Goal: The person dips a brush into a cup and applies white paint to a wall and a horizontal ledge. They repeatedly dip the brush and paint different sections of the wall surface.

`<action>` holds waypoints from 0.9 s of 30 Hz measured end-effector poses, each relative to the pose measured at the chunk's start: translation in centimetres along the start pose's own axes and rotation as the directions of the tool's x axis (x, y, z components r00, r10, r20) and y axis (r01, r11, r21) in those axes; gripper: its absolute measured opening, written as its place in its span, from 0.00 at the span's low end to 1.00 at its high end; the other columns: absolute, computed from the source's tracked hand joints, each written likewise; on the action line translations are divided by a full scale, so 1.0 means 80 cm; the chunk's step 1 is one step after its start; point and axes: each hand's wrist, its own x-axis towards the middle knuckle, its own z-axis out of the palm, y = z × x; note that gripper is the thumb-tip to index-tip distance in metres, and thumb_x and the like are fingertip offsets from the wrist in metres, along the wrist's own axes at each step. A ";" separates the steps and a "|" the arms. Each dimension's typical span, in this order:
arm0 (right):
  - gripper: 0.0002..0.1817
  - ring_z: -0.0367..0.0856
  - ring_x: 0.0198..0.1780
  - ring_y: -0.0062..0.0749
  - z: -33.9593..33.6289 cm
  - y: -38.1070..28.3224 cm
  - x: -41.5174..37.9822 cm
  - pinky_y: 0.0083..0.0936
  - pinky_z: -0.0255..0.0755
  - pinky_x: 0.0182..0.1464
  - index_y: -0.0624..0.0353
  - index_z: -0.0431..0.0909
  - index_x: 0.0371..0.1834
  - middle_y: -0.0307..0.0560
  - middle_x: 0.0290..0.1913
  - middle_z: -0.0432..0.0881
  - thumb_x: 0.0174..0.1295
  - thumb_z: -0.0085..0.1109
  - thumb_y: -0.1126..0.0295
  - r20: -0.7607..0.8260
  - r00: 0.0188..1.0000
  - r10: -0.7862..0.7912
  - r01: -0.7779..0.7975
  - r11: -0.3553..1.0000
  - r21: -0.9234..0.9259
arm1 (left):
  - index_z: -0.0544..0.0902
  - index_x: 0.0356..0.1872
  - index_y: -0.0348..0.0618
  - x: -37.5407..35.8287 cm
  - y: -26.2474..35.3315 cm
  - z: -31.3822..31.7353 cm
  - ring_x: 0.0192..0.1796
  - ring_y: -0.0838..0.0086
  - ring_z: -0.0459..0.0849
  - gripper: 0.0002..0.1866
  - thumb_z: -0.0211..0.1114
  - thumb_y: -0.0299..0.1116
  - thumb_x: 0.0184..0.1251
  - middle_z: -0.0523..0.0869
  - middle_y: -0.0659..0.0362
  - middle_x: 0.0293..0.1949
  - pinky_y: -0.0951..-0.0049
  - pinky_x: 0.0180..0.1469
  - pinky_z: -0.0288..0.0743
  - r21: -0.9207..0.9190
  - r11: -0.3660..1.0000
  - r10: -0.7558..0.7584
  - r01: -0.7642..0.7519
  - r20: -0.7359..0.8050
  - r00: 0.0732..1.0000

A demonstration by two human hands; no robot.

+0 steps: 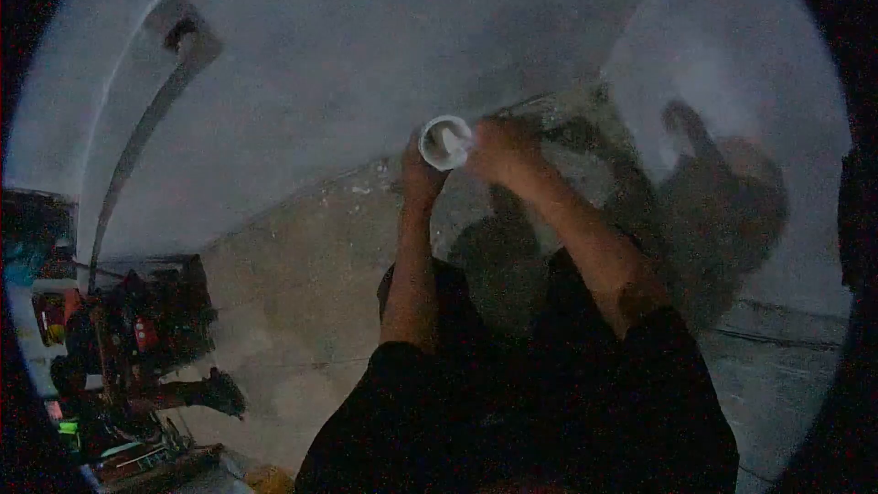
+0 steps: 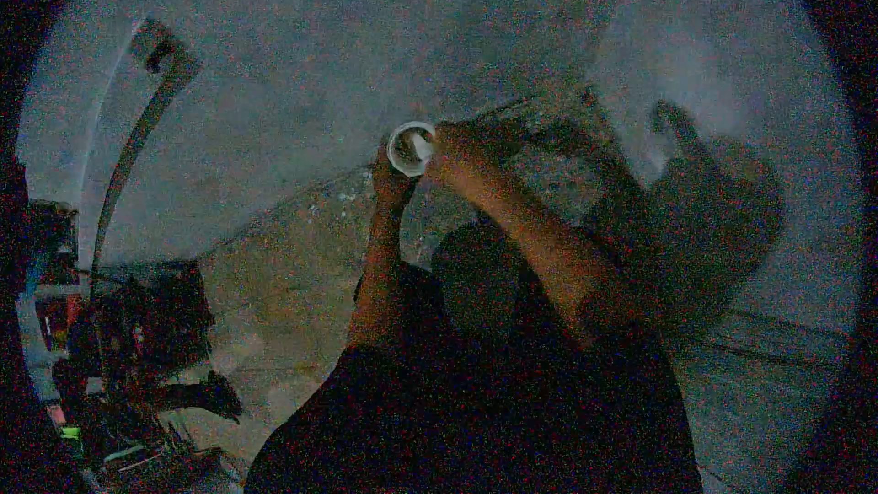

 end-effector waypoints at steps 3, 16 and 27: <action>0.20 0.88 0.38 0.50 0.004 0.005 0.038 0.46 0.81 0.44 0.68 0.85 0.42 0.61 0.37 0.87 0.57 0.70 0.60 0.112 0.994 0.005 -0.011 0.998 0.055 | 0.80 0.56 0.40 0.020 -0.022 -0.008 0.53 0.51 0.86 0.32 0.84 0.37 0.49 0.86 0.46 0.51 0.54 0.53 0.81 0.225 0.974 0.012 -0.004 -0.034 0.999; 0.19 0.80 0.29 0.30 -0.068 -0.008 0.050 0.35 0.74 0.36 0.61 0.88 0.41 0.45 0.26 0.82 0.62 0.70 0.53 0.242 0.965 0.101 -0.141 0.978 0.155 | 0.79 0.62 0.42 0.020 -0.148 -0.014 0.60 0.53 0.84 0.38 0.82 0.46 0.51 0.86 0.47 0.55 0.52 0.61 0.78 0.377 0.924 0.126 -0.065 -0.139 0.982; 0.24 0.84 0.46 0.46 -0.017 -0.042 0.074 0.42 0.77 0.52 0.67 0.83 0.53 0.55 0.48 0.86 0.60 0.71 0.60 0.047 0.983 -0.176 0.170 0.979 0.113 | 0.76 0.66 0.41 0.016 -0.093 0.003 0.65 0.48 0.79 0.41 0.76 0.55 0.55 0.81 0.45 0.64 0.51 0.69 0.72 0.078 0.994 -0.091 0.072 0.275 0.957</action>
